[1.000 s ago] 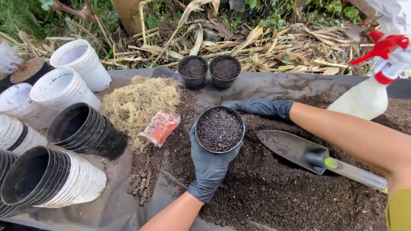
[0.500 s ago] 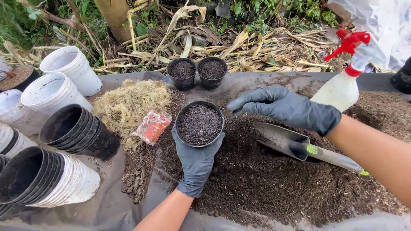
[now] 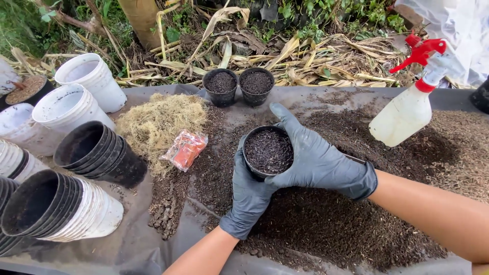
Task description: Preparing a seed pot by filling it with soil, adding mulch and seeds, and watering it with a spray bottle.
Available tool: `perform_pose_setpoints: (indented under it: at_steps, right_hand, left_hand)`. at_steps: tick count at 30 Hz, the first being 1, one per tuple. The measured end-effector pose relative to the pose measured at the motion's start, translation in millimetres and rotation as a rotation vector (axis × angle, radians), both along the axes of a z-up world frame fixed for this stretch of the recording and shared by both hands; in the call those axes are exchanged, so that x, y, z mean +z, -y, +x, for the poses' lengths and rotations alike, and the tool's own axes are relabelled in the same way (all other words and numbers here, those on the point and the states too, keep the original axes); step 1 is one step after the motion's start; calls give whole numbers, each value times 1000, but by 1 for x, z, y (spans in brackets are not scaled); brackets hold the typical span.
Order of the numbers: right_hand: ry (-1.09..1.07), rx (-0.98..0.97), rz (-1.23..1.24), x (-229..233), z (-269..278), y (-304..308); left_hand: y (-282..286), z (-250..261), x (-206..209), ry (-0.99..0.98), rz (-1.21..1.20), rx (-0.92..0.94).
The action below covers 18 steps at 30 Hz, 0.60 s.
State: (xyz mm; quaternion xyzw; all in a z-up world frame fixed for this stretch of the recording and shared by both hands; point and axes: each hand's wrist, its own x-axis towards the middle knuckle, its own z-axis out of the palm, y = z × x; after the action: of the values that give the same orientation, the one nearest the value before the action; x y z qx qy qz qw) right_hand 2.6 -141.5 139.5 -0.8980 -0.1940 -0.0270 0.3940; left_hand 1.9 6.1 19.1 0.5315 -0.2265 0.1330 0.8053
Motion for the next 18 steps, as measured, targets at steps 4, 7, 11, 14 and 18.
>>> perform_pose_setpoints:
  at_steps: [4, 7, 11, 14, 18]
  right_hand:
    - [-95, -16, 201, 38, 13, 3]
    - [-165, -150, 190, 36, 45, 27]
    - [-31, -309, -5, 0, 105, 63]
    - [-114, -343, -20, -38, 148, 91]
    - [-13, -382, -196, -75, 185, 105]
  left_hand:
    - [-9, -9, 21, -153, 219, 80]
    - [-12, -15, 20, -129, 330, 153]
    - [-15, -19, 22, 1, 323, 206]
    - [-16, -22, 28, 22, 318, 233]
    - [-16, -24, 36, -18, 246, 227]
